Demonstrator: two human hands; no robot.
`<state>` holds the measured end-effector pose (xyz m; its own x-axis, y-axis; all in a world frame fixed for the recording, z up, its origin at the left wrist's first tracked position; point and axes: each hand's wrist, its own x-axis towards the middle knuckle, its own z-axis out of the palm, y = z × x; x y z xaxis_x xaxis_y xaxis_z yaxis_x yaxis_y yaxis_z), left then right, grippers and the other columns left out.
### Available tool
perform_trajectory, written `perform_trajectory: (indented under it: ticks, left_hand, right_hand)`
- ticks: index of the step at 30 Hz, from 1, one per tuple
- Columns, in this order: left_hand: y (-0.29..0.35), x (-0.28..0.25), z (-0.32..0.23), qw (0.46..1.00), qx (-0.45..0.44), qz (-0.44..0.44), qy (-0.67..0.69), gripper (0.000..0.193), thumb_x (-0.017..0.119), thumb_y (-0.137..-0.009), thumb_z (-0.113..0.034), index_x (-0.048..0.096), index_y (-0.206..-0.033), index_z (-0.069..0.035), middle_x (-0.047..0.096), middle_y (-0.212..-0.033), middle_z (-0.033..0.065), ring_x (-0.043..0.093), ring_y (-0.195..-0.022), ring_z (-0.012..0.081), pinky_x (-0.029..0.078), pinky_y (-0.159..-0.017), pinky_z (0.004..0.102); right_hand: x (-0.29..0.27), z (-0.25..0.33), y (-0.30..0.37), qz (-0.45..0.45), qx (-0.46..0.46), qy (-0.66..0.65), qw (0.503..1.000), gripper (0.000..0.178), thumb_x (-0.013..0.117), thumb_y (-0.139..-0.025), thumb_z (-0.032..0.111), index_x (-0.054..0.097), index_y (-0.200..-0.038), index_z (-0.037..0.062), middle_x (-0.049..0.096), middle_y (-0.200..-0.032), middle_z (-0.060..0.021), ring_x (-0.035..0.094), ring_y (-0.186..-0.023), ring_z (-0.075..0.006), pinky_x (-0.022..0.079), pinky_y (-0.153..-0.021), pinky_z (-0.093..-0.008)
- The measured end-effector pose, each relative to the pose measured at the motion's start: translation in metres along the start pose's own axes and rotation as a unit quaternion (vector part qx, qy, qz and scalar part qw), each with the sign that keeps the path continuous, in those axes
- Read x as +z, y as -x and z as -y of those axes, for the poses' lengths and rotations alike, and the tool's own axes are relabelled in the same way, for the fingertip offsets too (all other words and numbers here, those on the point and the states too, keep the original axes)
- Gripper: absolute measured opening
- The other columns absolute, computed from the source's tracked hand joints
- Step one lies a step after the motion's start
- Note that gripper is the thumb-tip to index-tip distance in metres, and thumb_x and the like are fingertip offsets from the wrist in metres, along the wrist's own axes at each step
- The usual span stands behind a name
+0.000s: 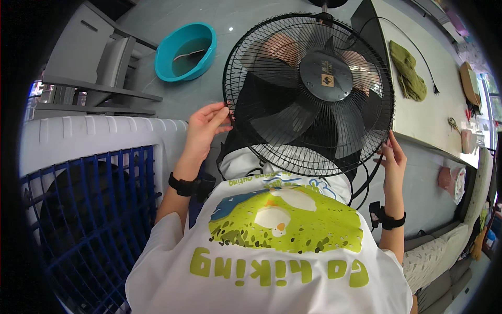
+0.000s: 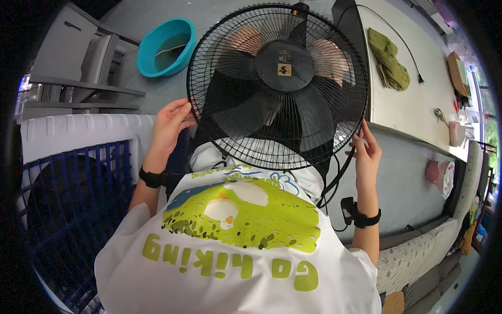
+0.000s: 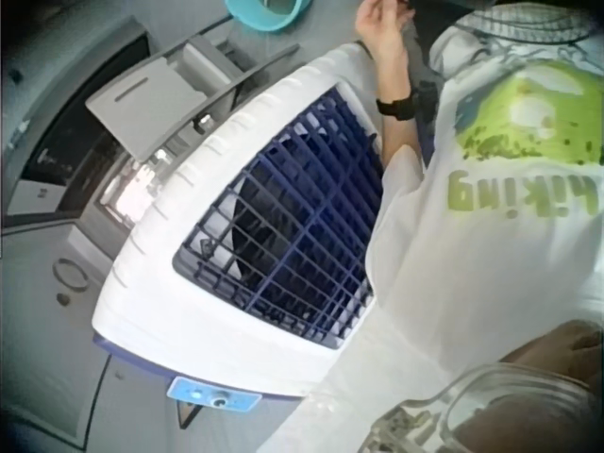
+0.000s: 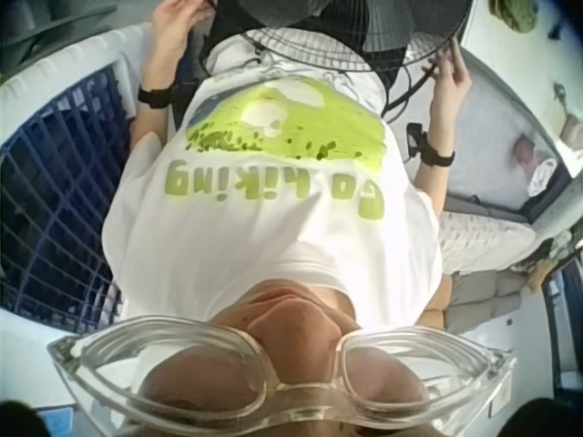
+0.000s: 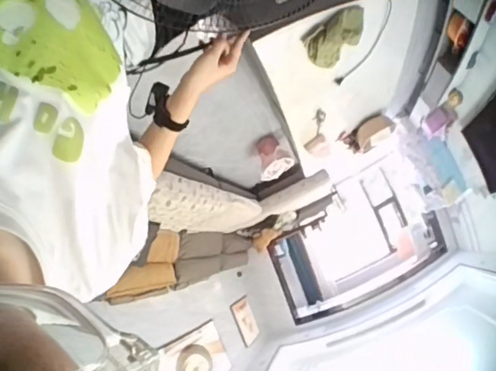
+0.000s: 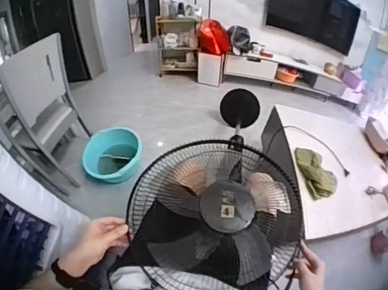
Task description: The person assembles a black pedestal fan on the floor, placing the rear guard onto the motor housing, securing it by turning a plastic nut by hand, and then placing the blade onto the shaft and securing it with a spinner.
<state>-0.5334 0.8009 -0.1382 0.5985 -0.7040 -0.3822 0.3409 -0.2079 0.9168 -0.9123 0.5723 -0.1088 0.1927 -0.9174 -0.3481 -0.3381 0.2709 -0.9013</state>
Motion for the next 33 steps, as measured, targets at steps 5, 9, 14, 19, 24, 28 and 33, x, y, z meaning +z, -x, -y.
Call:
perform_trajectory:
  ticks: [5, 9, 14, 19, 24, 28, 33]
  left_hand:
    - [-0.001, 0.002, -0.002, 1.0, 0.003, 0.002, -0.009, 0.028, 0.062, -0.094, -0.015, 0.057, -0.116, 0.001, 0.067, -0.101, 0.0087, 0.066, -0.085, 0.014, 0.055, -0.071, 0.028]
    - [0.001, 0.003, -0.008, 1.0, -0.004, -0.001, -0.027, 0.028, 0.063, -0.092, -0.012, 0.059, -0.114, 0.004, 0.067, -0.099, 0.0105, 0.066, -0.086, 0.0149, 0.057, -0.071, 0.028]
    - [-0.007, -0.004, -0.019, 0.997, 0.021, -0.001, -0.071, 0.025, 0.062, -0.091, -0.01, 0.06, -0.112, 0.004, 0.066, -0.096, 0.0094, 0.066, -0.08, 0.0145, 0.056, -0.068, 0.0276]
    - [-0.023, -0.015, -0.037, 0.994, 0.056, -0.031, -0.084, 0.022, 0.057, -0.093, -0.011, 0.061, -0.111, 0.001, 0.063, -0.09, 0.0047, 0.064, -0.078, 0.0135, 0.055, -0.066, 0.0274]
    - [-0.061, -0.018, -0.084, 0.979, 0.154, -0.046, -0.125, 0.029, 0.06, -0.093, -0.016, 0.061, -0.118, -0.001, 0.065, -0.095, 0.0061, 0.064, -0.079, 0.0132, 0.054, -0.068, 0.0274]
    - [-0.075, 0.003, -0.165, 0.949, 0.262, -0.046, -0.171, 0.035, 0.058, -0.095, -0.02, 0.058, -0.126, -0.002, 0.066, -0.099, 0.0073, 0.064, -0.083, 0.013, 0.053, -0.072, 0.0263]
    - [-0.083, 0.004, -0.228, 0.935, 0.311, 0.146, -0.088, 0.038, 0.052, -0.099, -0.025, 0.053, -0.131, -0.004, 0.065, -0.107, 0.0101, 0.061, -0.107, 0.0144, 0.051, -0.071, 0.0232]
  right_hand:
    - [-0.013, -0.022, 0.007, 0.054, -0.05, 0.048, 0.996, 0.054, 0.053, -0.091, 0.003, 0.041, -0.144, 0.0059, 0.05, -0.085, 0.0045, 0.053, -0.068, -0.0054, 0.045, -0.058, -0.0205]
    - [-0.026, -0.029, 0.001, 0.052, -0.08, 0.042, 0.995, 0.053, 0.051, -0.091, -0.002, 0.043, -0.143, 0.0056, 0.049, -0.08, 0.0015, 0.051, -0.062, -0.0059, 0.046, -0.054, -0.0219]
    - [-0.045, -0.018, -0.02, 0.008, -0.115, 0.04, 0.993, 0.048, 0.049, -0.093, 0.001, 0.044, -0.14, 0.0042, 0.049, -0.079, 0.0002, 0.051, -0.058, -0.0064, 0.046, -0.05, -0.0221]
    - [-0.057, 0.012, -0.044, 0.007, -0.16, 0.064, 0.985, 0.046, 0.049, -0.094, 0.003, 0.045, -0.14, 0.0065, 0.05, -0.083, -0.0006, 0.053, -0.058, -0.0064, 0.045, -0.048, -0.021]
    - [-0.046, 0.089, -0.082, 0.022, -0.275, 0.075, 0.958, 0.04, 0.048, -0.099, 0.009, 0.047, -0.139, 0.0082, 0.058, -0.091, -0.0052, 0.061, -0.062, -0.0091, 0.05, -0.054, -0.0208]
    - [-0.075, 0.179, -0.109, 0.053, -0.421, 0.157, 0.892, 0.032, 0.043, -0.101, 0.014, 0.058, -0.128, 0.0047, 0.064, -0.102, -0.0083, 0.067, -0.074, -0.0121, 0.054, -0.067, -0.0231]
    - [-0.086, 0.266, -0.116, 0.147, -0.437, 0.225, 0.858, 0.04, 0.036, -0.096, 0.015, 0.059, -0.128, 0.0113, 0.063, -0.124, -0.0054, 0.068, -0.09, -0.0132, 0.051, -0.075, -0.025]
